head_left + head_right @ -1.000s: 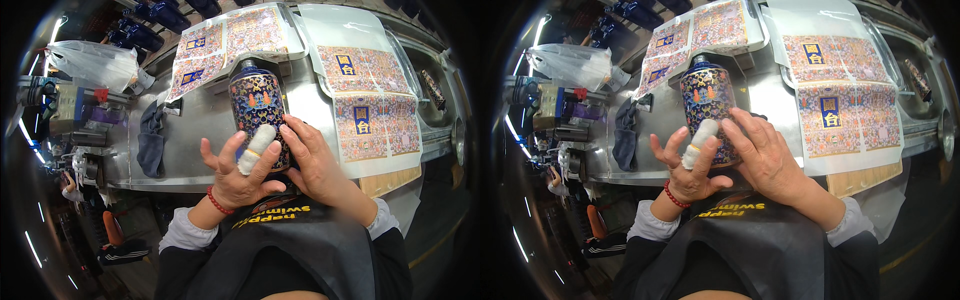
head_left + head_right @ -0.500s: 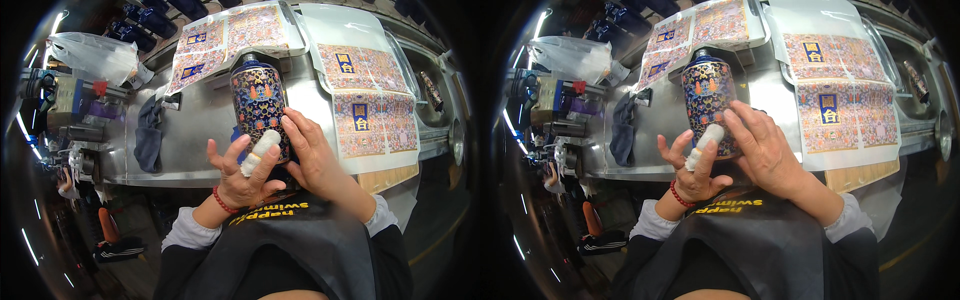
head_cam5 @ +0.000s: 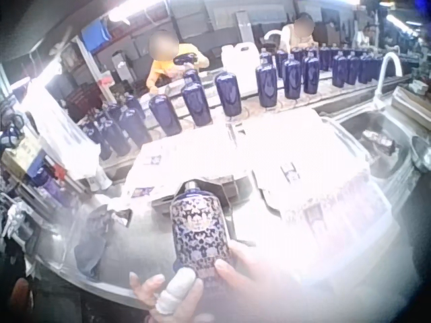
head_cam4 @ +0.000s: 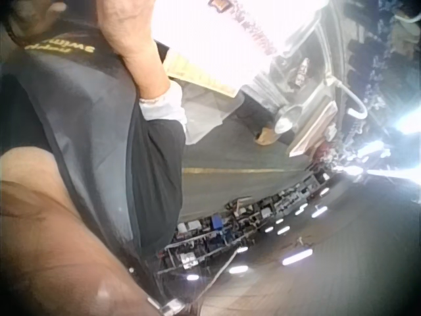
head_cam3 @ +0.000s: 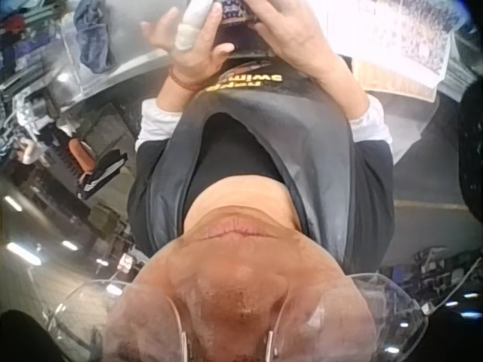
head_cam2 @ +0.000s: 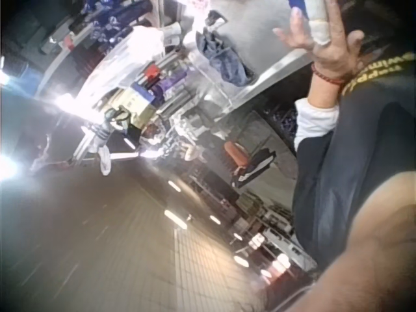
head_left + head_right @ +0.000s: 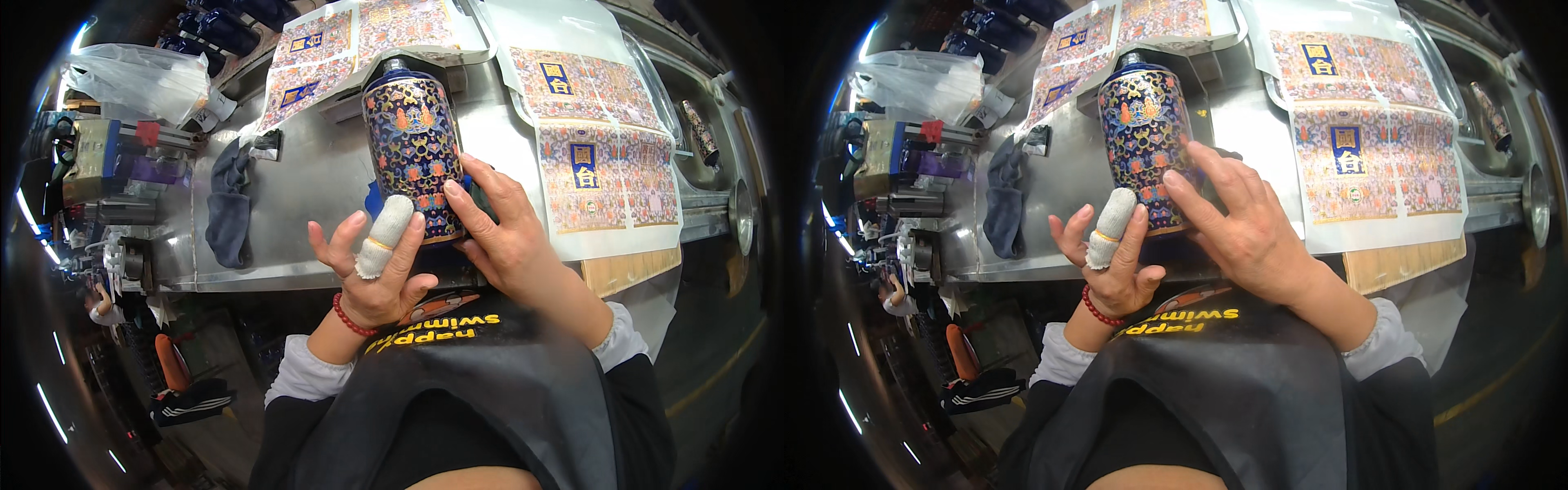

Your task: The person applies a decorative sticker to a blue ceramic bottle using a green squeegee tool. They smooth the sticker onto the bottle's surface, rotate the bottle to cover different areas, and press the edges to ensure adhesion.

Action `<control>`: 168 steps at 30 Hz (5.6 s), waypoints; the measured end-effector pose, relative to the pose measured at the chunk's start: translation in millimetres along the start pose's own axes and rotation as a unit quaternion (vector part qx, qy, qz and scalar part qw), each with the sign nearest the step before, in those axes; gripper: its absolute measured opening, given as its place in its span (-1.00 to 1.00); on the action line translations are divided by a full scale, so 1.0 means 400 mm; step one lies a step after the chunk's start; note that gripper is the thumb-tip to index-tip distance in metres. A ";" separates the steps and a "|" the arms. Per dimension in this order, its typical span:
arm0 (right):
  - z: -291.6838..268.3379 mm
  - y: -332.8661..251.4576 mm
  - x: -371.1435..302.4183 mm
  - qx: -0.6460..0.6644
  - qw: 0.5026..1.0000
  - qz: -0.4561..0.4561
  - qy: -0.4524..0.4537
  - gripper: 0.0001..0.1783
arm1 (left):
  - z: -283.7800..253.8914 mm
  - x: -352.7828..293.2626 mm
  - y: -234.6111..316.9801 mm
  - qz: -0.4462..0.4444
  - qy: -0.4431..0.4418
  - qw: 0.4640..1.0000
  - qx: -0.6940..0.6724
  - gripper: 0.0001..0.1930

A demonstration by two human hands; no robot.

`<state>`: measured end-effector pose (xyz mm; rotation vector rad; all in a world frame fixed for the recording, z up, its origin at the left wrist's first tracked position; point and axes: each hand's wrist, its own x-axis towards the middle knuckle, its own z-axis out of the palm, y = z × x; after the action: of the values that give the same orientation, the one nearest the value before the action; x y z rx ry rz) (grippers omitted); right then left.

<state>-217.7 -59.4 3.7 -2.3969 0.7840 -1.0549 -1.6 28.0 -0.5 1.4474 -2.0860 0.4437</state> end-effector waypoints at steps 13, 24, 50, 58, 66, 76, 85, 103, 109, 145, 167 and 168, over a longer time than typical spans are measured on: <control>0.000 0.004 -0.040 -0.016 0.999 -0.031 -0.009 -0.38 | -0.004 0.009 -0.013 0.054 0.004 0.998 0.025 -0.46; -0.014 0.009 -0.040 -0.030 0.997 -0.061 -0.021 -0.38 | 0.003 -0.011 -0.013 0.017 -0.001 1.000 0.007 -0.37; -0.021 0.011 0.003 0.007 0.999 -0.030 -0.033 -0.19 | 0.017 0.025 -0.022 -0.031 0.043 0.997 -0.052 -0.15; -0.018 0.010 0.008 0.012 0.999 -0.034 -0.024 -0.20 | 0.004 0.062 -0.006 -0.051 -0.008 0.998 -0.025 -0.11; -0.017 0.010 0.008 0.008 0.999 -0.031 -0.015 -0.23 | -0.003 0.097 0.003 -0.050 -0.024 0.998 0.002 -0.08; -0.014 0.013 0.005 0.015 0.999 -0.032 -0.010 -0.23 | -0.010 0.113 0.010 -0.034 -0.048 0.998 0.019 -0.10; -0.054 0.010 0.038 0.075 0.996 -0.008 0.053 -0.36 | -0.024 0.101 0.009 -0.054 -0.065 0.996 0.016 -0.12; -0.059 0.007 0.115 0.015 0.990 -0.136 0.032 -0.68 | -0.012 0.098 0.001 -0.049 -0.049 0.998 0.006 -0.16; -0.064 0.004 0.115 0.008 0.990 -0.135 0.035 -0.67 | -0.011 0.096 0.002 -0.052 -0.047 0.998 0.004 -0.16; -0.088 -0.012 0.114 0.276 0.927 0.254 0.028 -0.61 | 0.000 0.115 -0.021 -0.065 -0.033 0.997 -0.021 0.06; -0.098 -0.013 0.125 0.267 0.938 0.219 0.016 -0.70 | -0.012 0.125 -0.067 -0.065 -0.044 0.988 -0.136 -0.15; -0.097 -0.013 0.128 0.256 0.946 0.198 0.017 -0.70 | -0.012 0.128 -0.069 -0.067 -0.043 0.986 -0.145 -0.20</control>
<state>-217.2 -93.2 58.3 -1.7034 0.8346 -0.9842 12.0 -17.6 33.2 1.4418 -2.0038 0.0227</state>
